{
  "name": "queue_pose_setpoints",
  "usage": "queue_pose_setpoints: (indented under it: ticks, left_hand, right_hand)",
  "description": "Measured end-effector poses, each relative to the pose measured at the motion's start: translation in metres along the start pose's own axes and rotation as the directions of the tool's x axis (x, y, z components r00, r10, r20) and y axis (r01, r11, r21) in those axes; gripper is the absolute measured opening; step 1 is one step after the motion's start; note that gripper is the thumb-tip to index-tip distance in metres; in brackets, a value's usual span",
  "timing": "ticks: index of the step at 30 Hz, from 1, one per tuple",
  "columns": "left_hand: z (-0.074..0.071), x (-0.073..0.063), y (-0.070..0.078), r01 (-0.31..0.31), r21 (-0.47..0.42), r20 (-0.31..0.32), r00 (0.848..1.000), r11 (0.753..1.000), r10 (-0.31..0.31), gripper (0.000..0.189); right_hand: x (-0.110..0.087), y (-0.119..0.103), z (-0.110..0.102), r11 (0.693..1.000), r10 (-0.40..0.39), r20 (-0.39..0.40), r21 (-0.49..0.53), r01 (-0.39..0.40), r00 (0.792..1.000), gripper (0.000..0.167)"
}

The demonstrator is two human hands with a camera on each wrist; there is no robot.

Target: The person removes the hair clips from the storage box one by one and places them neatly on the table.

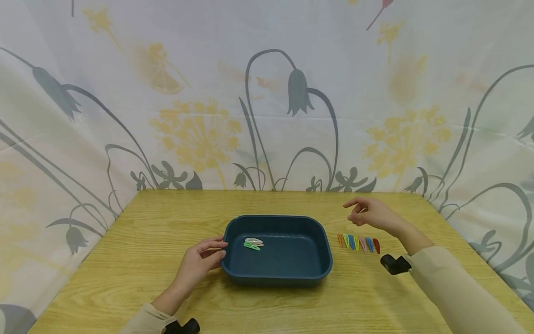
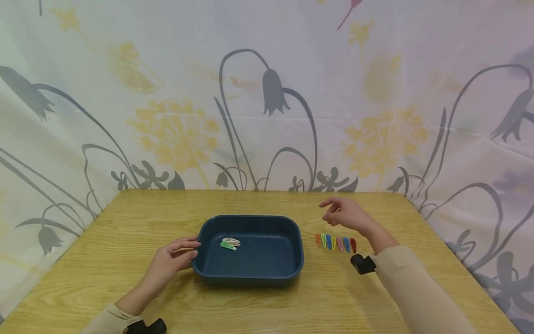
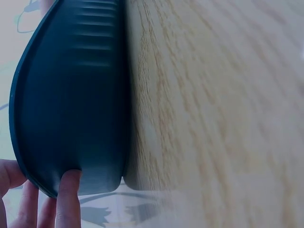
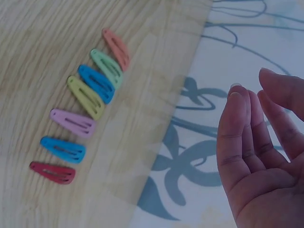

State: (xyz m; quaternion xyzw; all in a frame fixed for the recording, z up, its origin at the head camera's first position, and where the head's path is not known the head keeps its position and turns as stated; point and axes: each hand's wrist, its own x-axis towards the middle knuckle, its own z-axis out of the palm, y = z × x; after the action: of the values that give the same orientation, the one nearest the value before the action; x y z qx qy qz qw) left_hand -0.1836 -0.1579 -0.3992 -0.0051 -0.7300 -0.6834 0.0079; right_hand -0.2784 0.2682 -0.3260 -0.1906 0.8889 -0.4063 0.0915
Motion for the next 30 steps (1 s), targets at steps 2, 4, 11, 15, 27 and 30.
queue_pose_setpoints:
  ticks: [2,4,11,15,27,30]
  left_hand:
    - [0.000,0.000,0.000,-0.003,0.000,0.001,1.000,1.000,0.003,0.024]
    - [0.000,0.000,0.001,-0.003,-0.001,0.002,1.000,1.000,0.003,0.024]
    - [0.001,-0.001,0.002,-0.004,-0.001,0.000,1.000,1.000,0.004,0.023]
    - [0.001,-0.001,0.002,-0.001,0.002,-0.002,1.000,1.000,0.001,0.023]
    - [0.000,-0.001,0.001,-0.005,-0.001,0.001,1.000,1.000,0.005,0.023]
    - [0.001,-0.001,0.001,-0.008,-0.001,0.002,1.000,1.000,0.008,0.023]
  right_hand:
    - [0.003,-0.004,0.001,1.000,-0.005,0.000,0.003,0.005,1.000,0.040]
    - [0.006,-0.007,0.003,1.000,-0.009,0.001,-0.004,0.009,1.000,0.039]
    - [0.018,-0.019,0.009,1.000,-0.008,0.004,-0.023,0.008,1.000,0.036]
    - [0.024,-0.025,0.014,1.000,-0.010,0.013,-0.019,0.011,1.000,0.036]
    - [0.040,-0.045,0.034,0.999,-0.049,0.051,-0.004,0.049,0.998,0.036]
    - [0.044,-0.049,0.039,0.998,-0.063,0.065,0.004,0.063,0.996,0.035]
